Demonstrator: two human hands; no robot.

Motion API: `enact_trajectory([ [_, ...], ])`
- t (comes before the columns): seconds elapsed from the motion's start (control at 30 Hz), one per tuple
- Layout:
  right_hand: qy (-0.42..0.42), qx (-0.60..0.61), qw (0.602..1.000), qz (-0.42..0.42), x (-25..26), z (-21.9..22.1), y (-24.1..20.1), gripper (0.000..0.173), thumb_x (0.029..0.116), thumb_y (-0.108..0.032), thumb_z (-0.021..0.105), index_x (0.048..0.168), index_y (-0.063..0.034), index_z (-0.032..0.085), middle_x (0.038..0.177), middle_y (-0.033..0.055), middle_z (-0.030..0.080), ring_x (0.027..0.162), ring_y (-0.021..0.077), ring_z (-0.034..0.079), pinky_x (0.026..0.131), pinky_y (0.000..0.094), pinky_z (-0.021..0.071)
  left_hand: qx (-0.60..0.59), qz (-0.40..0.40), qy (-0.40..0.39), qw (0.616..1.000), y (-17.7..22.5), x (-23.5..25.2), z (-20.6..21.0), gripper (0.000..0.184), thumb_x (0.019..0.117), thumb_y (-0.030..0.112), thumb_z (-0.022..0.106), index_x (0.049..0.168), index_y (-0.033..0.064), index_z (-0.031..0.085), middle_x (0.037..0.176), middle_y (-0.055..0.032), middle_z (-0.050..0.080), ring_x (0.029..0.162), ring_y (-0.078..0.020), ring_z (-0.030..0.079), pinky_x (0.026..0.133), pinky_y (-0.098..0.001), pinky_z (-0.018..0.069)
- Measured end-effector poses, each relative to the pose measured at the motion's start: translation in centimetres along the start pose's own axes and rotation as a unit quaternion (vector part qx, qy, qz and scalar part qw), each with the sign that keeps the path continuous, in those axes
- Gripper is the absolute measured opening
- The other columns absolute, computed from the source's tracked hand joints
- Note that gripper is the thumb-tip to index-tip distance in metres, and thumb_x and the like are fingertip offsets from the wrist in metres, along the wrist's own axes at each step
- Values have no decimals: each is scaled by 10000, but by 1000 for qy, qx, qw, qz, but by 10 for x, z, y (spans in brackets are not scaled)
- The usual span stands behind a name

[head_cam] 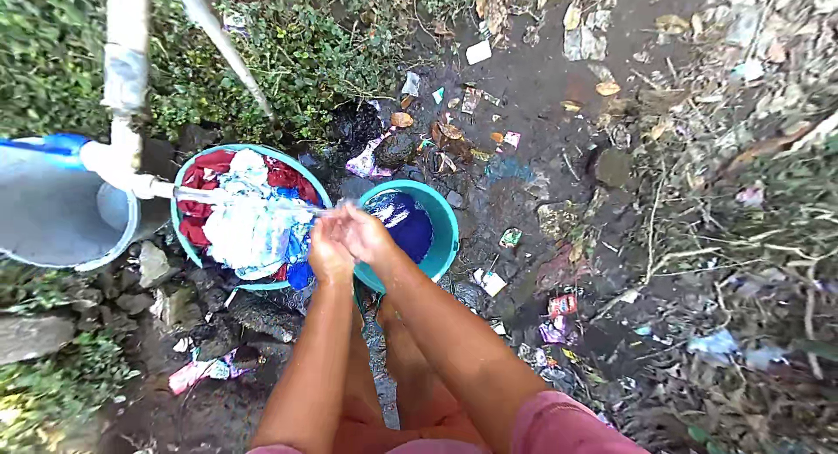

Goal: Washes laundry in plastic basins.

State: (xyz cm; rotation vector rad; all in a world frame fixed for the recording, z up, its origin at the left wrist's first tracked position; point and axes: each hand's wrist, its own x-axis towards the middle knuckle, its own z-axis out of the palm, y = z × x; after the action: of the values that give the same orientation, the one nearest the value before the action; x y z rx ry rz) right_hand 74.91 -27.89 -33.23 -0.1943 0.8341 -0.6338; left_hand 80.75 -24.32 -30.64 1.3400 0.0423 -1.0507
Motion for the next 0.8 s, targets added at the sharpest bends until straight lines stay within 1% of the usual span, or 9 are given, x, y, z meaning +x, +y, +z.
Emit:
enact_trajectory([
  [0.1, 44, -73, 992, 88, -39, -35, 32, 460, 1134, -301, 272, 1198, 29, 586, 987, 102, 679, 867, 174, 660, 822, 353, 560, 108, -66, -15, 992, -28, -39, -53, 488, 1117, 236, 197, 1226, -54, 574, 1110, -131, 665, 1034, -184, 632, 952, -363, 510],
  [0.17, 132, -200, 954, 179, -72, -64, 67, 409, 1132, -246, 333, 1265, 52, 578, 1061, 146, 669, 905, 193, 660, 847, 354, 555, 196, -173, -15, 965, -47, -68, -99, 472, 1126, 214, 242, 1330, -94, 535, 1259, -206, 640, 1145, -232, 624, 1018, -382, 496],
  [0.27, 95, -491, 805, 318, -122, -111, 117, 429, 1115, -214, 428, 1407, 82, 533, 1437, 264, 559, 1354, 336, 535, 1166, 481, 386, 311, -323, 9, 894, -54, -100, -160, 438, 1126, 234, 366, 1436, -45, 503, 1439, -220, 568, 1326, -300, 550, 1098, -455, 427],
  [0.33, 12, -633, 669, 389, -148, -114, 125, 480, 1107, -265, 418, 1449, 59, 508, 1504, 297, 488, 1438, 426, 438, 1195, 595, 317, 398, -316, -9, 861, -44, -105, -199, 417, 1117, 234, 402, 1372, -48, 572, 1400, -224, 594, 1316, -321, 551, 1112, -484, 415],
  [0.37, 7, -655, 643, 397, -157, -103, 121, 476, 1103, -268, 419, 1446, 48, 516, 1498, 297, 492, 1430, 436, 444, 1183, 606, 327, 442, -295, -18, 847, -34, -102, -217, 398, 1108, 229, 416, 1289, -53, 629, 1334, -229, 627, 1269, -333, 568, 1091, -509, 418],
  [0.43, 62, -642, 674, 360, -168, -80, 111, 450, 1098, -270, 418, 1416, 16, 560, 1450, 272, 548, 1385, 410, 500, 1160, 592, 378, 516, -265, -31, 814, -9, -91, -250, 423, 1099, 246, 386, 1199, -50, 671, 1260, -231, 665, 1218, -354, 601, 1064, -554, 440],
  [0.57, 173, -480, 826, 239, -138, -64, 83, 457, 1134, -248, 334, 1462, 32, 484, 1405, 256, 573, 1280, 336, 577, 1086, 483, 453, 603, -231, -14, 764, 48, -64, -292, 490, 1123, 273, 336, 1240, -116, 611, 1189, -321, 631, 1137, -431, 602, 1004, -597, 448],
  [0.67, 215, -321, 916, 108, -102, -25, 33, 432, 1136, -211, 310, 1482, 7, 448, 1368, 196, 597, 1160, 243, 636, 984, 387, 520, 605, -233, 40, 760, 71, -59, -310, 563, 1134, 348, 300, 1286, -103, 601, 1267, -344, 604, 1219, -450, 576, 1041, -614, 423],
  [0.8, 134, -184, 973, -51, -54, 14, -22, 403, 1129, -238, 315, 1420, -20, 490, 1254, 90, 648, 1073, 163, 665, 926, 347, 553, 551, -217, 66, 803, 64, -79, -328, 459, 1127, 255, 330, 1343, -64, 579, 1371, -303, 571, 1313, -407, 529, 1101, -583, 390],
])
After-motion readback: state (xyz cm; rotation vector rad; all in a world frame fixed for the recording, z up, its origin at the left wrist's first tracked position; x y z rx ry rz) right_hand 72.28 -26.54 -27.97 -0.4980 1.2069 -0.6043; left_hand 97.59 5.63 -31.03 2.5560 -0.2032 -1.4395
